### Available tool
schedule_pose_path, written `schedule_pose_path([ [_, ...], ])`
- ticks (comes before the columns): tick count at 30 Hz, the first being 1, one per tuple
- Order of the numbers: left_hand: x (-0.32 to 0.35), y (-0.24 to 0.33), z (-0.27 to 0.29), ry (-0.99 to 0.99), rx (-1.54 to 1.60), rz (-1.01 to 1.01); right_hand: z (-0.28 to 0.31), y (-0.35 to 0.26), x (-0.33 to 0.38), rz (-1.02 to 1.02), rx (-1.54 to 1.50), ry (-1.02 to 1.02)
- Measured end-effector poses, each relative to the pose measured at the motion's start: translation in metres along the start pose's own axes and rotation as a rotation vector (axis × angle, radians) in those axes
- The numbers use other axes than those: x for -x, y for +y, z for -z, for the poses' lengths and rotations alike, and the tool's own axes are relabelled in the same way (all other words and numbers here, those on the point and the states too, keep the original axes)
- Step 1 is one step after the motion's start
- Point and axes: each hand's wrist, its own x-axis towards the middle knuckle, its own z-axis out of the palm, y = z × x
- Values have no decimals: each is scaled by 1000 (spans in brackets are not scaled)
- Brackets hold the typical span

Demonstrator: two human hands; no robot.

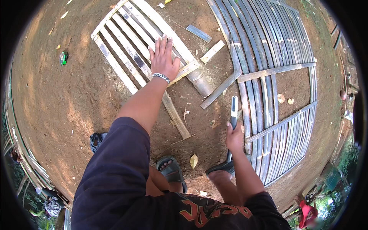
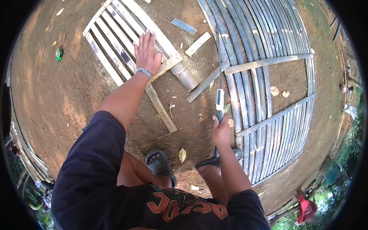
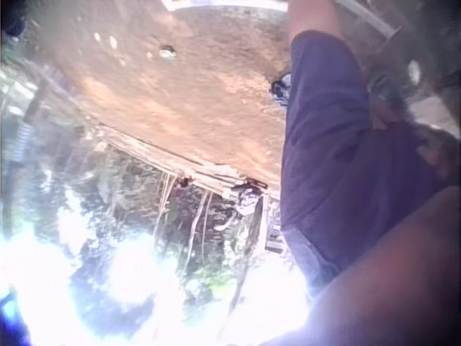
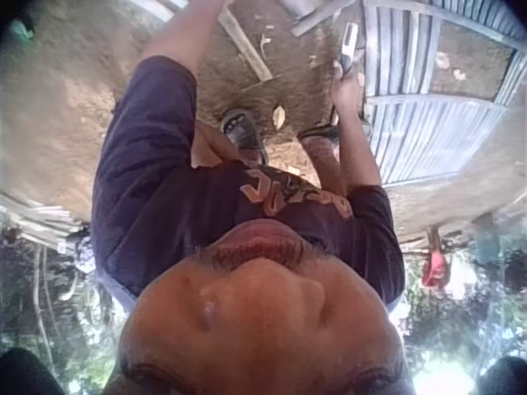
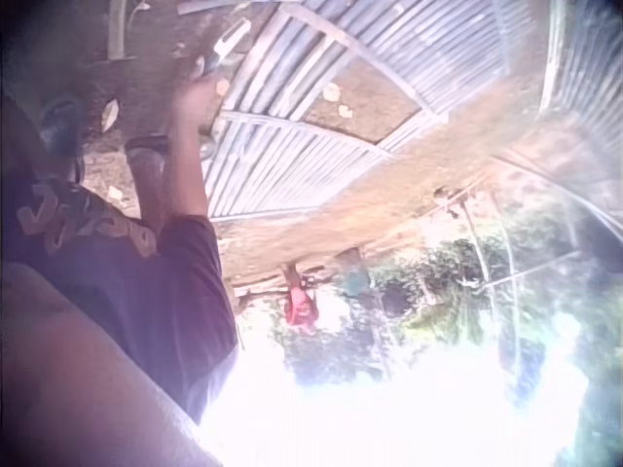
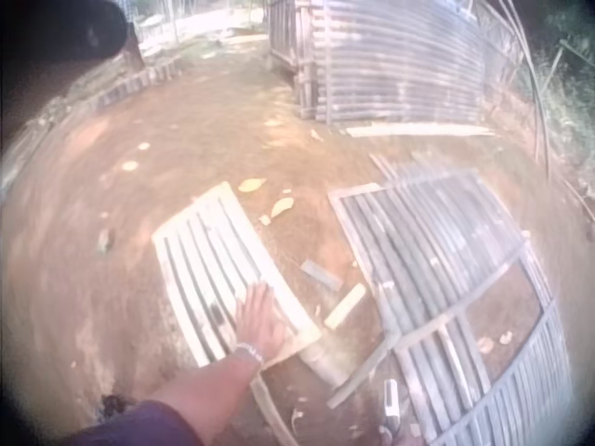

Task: The person uses a hand saw to cut a wooden slat on a wooden frame placed on the ground. After cutting, the person flips the frame and uses a wooden mallet to tap the slats into place.

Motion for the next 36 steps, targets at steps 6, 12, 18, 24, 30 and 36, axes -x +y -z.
schedule_pose_path([
  [6, -4, 6, -2, -38, -38, 2, -52, 30, 14, -22, 95, 24],
  [12, -10, -8, 13, -220, 71, 84, -30, 17, 23, 242, 316, 46],
  [18, 4, -34, 76, 109, 483, 154, 22, -15, -14, 397, 230, 11],
  [24, 100, -61, 96, 210, 419, 438, 22, -71, -48, 292, 62, -133],
  [30, 114, -93, 81, 142, 294, 934, -11, -95, -13, 371, 193, -373],
  [36, 99, -103, 81, 85, 308, 1053, -6, -54, 20, 409, 291, -496],
])
